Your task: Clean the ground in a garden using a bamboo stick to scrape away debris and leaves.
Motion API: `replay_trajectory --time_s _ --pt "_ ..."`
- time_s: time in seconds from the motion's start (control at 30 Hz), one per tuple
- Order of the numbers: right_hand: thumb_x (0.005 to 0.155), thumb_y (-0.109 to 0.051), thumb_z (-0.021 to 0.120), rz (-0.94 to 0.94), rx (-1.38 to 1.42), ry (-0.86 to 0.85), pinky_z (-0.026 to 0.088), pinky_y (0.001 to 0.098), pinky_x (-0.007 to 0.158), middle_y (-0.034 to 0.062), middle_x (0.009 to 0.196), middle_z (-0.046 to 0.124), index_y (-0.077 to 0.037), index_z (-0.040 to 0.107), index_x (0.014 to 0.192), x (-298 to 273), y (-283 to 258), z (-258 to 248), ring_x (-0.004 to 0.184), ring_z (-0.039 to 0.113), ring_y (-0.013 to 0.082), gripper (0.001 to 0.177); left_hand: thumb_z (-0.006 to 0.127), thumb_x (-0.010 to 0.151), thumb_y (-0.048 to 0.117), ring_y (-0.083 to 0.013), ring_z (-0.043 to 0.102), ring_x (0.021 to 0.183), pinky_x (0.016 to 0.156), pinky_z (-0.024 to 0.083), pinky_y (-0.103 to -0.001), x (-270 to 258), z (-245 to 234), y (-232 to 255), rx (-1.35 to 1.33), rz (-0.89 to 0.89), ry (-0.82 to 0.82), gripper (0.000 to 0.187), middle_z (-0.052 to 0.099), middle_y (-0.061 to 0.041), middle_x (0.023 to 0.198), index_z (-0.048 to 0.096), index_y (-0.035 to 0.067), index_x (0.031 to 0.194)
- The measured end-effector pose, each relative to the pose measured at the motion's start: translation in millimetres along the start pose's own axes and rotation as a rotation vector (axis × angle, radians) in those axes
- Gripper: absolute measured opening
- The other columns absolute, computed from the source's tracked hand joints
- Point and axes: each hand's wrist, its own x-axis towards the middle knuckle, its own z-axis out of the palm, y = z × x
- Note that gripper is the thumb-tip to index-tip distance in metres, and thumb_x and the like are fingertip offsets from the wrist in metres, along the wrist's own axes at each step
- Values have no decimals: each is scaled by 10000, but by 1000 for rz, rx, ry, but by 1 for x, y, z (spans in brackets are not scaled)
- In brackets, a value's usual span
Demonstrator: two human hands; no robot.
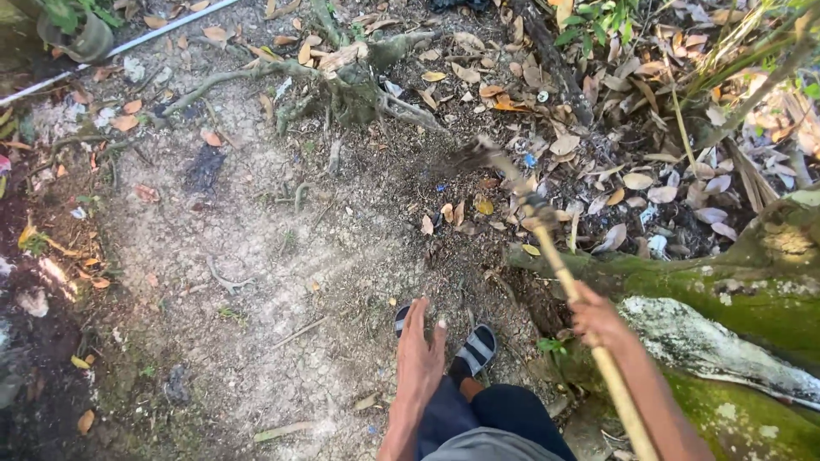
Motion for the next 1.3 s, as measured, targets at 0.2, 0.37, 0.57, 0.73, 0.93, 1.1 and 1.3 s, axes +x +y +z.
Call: replay_trajectory --time_s 0.2,0.37,0.57,0.73,0.93,1.1,1.3 --pt "1037 -149 509 -103 -18 128 391 263 361 75 701 533 -337 315 1623 35 33 -78 468 435 132 646 596 995 244 -378 435 1439 1174 357 -435 9 5 -12 -1 131 79 570 446 -240 1552 438 4 1488" --pt "1006 -174 528 -169 83 39 385 260 367 14 640 475 -372 216 1644 4 45 -60 463 426 105 737 591 1002 236 -386 458 1418 1156 372 -446 14 2 -7 -50 192 61 566 473 -245 1531 435 16 1500" --pt "990 -229 595 -147 153 -258 357 238 344 -29 620 442 -438 223 1617 -3 16 65 434 380 69 759 603 977 227 -366 509 1404 1161 401 -431 21 -30 -16 -101 203 95 545 525 -226 1503 476 22 1465" --pt "993 -190 568 -166 37 -405 382 265 359 -16 621 451 -372 265 1625 32 -25 186 438 426 83 725 606 993 223 -382 424 1447 1170 348 -452 26 -82 -52 66 115 120 536 466 -239 1533 469 4 1463" --pt "1024 -217 510 -190 -192 -459 417 309 376 -5 645 472 -335 326 1617 84 -79 301 454 475 91 632 633 903 200 -424 386 1439 1124 371 -490 40 -142 -105 231 0 280 655 335 -279 1576 411 27 1494" --pt "1013 -180 497 -232 -348 -407 467 307 358 14 645 456 -302 464 1558 117 -113 323 437 489 100 560 631 920 257 -437 437 1396 1062 445 -512 64 -164 -127 267 -35 336 659 274 -297 1605 383 72 1502" --pt "1053 -166 471 -123 -201 -233 415 256 369 30 680 527 -353 351 1592 88 -82 258 460 485 105 583 636 922 242 -423 409 1418 1093 384 -547 78 -169 -121 328 -91 221 717 240 -267 1622 366 95 1569"
